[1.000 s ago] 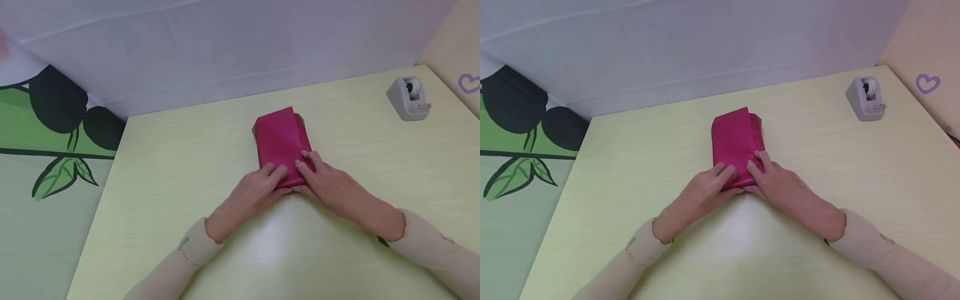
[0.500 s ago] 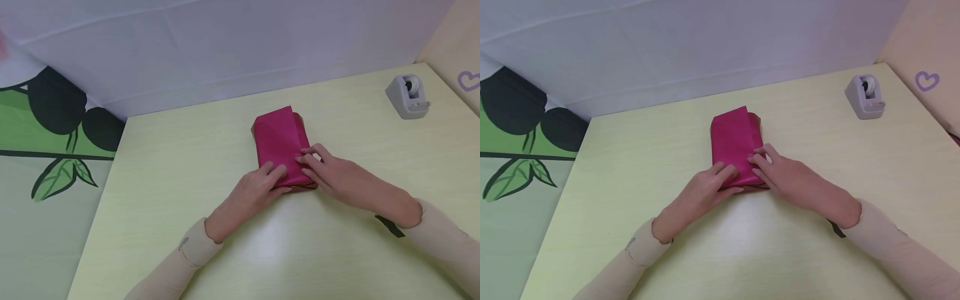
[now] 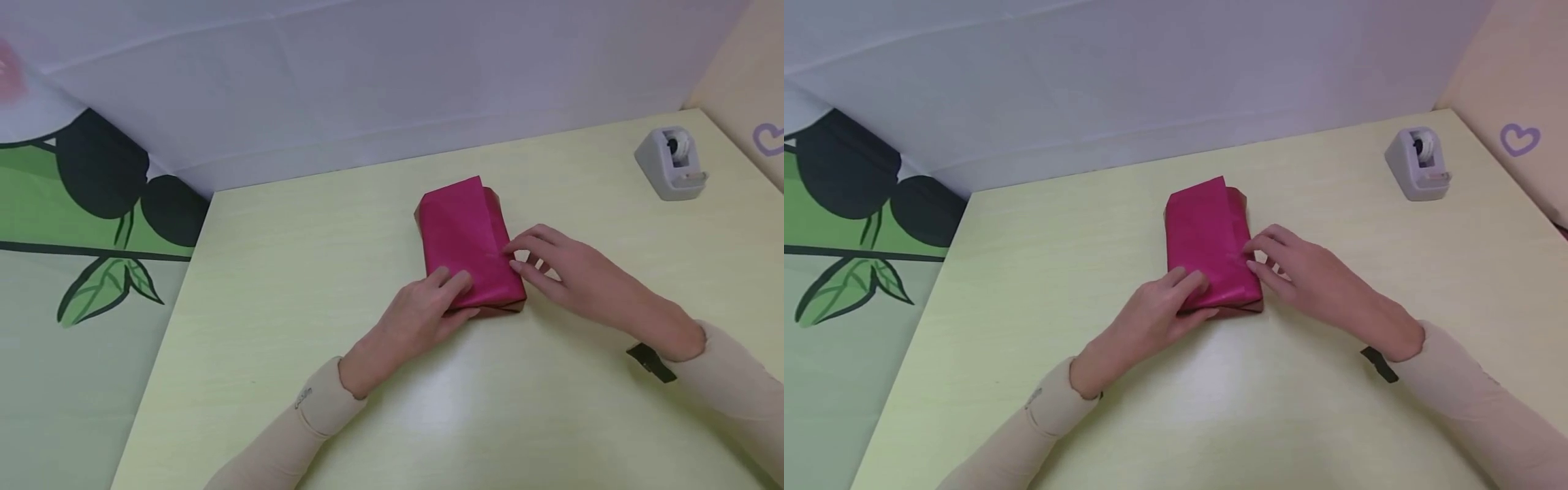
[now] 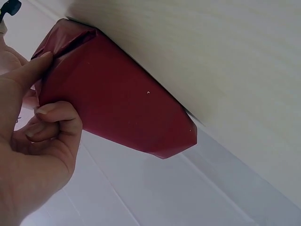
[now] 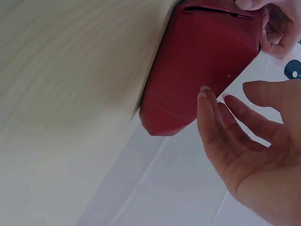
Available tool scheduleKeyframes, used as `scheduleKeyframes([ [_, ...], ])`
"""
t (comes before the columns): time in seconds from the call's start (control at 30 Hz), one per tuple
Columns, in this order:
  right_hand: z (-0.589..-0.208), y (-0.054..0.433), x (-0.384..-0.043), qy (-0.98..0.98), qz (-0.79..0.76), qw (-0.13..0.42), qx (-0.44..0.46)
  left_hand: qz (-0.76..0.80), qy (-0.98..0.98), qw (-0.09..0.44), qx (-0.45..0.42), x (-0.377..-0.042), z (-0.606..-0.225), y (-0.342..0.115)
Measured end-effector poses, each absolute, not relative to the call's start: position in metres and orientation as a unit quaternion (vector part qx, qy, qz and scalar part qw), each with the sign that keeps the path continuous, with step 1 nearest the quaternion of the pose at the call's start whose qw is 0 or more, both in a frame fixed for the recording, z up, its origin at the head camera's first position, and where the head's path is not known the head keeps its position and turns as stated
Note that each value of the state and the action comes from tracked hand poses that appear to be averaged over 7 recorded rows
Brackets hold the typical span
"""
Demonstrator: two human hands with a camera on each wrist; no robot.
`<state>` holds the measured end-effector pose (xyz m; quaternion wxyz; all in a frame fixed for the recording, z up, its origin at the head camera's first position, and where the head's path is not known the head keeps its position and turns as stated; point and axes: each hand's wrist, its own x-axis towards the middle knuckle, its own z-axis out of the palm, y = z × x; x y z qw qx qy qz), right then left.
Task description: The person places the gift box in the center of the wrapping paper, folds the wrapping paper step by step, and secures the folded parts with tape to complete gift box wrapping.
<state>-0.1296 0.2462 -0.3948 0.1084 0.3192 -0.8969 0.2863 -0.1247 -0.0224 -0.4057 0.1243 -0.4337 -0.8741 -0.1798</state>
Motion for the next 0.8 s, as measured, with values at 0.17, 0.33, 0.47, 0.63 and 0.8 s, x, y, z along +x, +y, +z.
scheduleKeyframes([
  [0.17, -0.396, 0.258, -0.135, -0.909, 0.292, 0.093, 0.283, -0.181, -0.874, 0.125, -0.432, -0.125, -0.406, -0.022],
  [0.33, -0.398, 0.269, -0.14, -0.914, 0.294, 0.106, 0.261, -0.173, -0.874, 0.13, -0.434, -0.125, -0.407, -0.022],
  [0.47, -0.396, 0.276, -0.145, -0.923, 0.294, 0.102, 0.227, -0.174, -0.875, 0.13, -0.432, -0.124, -0.407, -0.023],
  [0.63, -0.395, 0.287, -0.15, -0.932, 0.296, 0.097, 0.186, -0.175, -0.877, 0.125, -0.429, -0.125, -0.407, -0.022],
  [0.8, -0.397, 0.3, -0.156, -0.936, 0.3, 0.102, 0.154, -0.172, -0.877, 0.13, -0.43, -0.125, -0.408, -0.022],
])
